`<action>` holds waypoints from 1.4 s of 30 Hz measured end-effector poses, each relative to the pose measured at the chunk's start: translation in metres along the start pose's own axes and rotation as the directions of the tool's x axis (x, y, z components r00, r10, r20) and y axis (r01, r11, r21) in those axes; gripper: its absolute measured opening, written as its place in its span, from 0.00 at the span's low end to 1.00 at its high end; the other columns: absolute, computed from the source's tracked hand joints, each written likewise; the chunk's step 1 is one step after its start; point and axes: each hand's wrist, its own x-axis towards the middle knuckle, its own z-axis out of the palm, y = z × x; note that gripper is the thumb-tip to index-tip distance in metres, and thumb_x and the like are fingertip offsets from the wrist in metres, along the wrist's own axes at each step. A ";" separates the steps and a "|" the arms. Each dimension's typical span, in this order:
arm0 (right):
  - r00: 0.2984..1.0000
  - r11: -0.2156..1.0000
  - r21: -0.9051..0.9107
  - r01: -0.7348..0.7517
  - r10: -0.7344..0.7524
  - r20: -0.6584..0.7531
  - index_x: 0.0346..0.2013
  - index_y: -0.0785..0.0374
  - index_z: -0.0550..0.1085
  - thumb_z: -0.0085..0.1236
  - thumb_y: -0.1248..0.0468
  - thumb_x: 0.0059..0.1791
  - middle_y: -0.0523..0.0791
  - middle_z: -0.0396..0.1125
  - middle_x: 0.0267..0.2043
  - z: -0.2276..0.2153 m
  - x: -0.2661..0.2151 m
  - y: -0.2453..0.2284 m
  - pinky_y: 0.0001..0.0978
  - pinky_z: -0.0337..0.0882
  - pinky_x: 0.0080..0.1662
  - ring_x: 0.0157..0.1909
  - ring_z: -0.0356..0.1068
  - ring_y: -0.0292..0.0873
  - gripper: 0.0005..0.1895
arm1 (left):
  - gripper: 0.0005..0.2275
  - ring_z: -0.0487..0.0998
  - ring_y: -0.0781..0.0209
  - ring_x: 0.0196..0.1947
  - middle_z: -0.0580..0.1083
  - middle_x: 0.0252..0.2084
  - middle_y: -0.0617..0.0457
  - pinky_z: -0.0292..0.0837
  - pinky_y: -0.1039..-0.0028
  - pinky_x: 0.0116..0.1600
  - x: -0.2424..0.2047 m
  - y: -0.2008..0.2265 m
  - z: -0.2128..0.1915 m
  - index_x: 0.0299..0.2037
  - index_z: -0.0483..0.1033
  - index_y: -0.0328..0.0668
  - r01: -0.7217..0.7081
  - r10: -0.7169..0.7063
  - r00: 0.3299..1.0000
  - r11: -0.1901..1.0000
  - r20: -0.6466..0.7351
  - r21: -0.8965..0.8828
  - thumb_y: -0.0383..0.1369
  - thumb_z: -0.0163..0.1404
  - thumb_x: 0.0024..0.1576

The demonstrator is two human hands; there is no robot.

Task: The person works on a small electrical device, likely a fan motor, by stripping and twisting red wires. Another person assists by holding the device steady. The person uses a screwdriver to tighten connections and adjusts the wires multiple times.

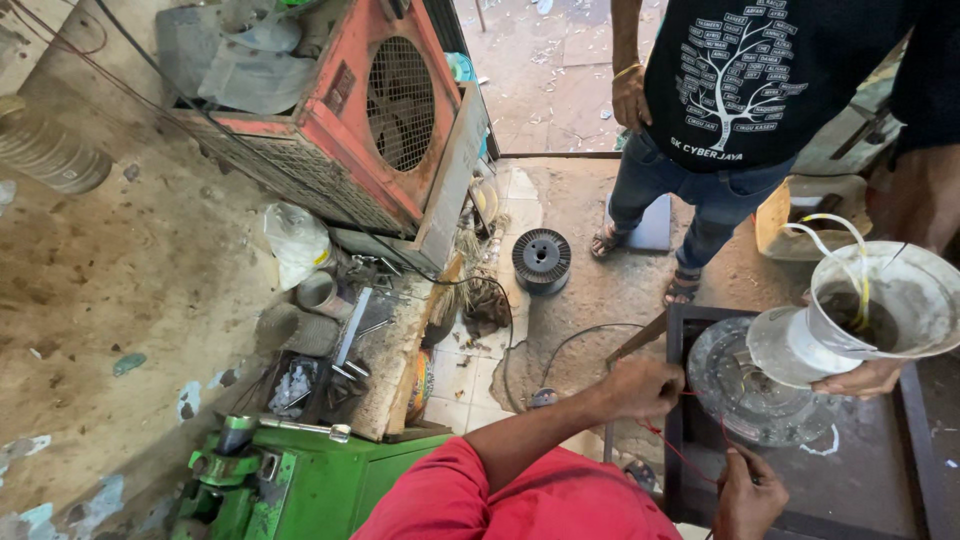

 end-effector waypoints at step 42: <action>0.837 0.976 0.179 -0.122 0.004 0.547 0.39 0.66 0.78 0.53 0.63 0.56 0.40 0.67 0.40 -0.002 -0.082 -0.096 0.24 0.61 0.31 0.30 0.62 0.31 0.10 | 0.05 0.71 0.69 0.32 0.74 0.40 0.55 0.64 0.80 0.34 -0.046 -0.002 0.012 0.41 0.82 0.36 -0.041 -0.016 0.994 0.870 -0.111 -0.491 0.23 0.59 0.56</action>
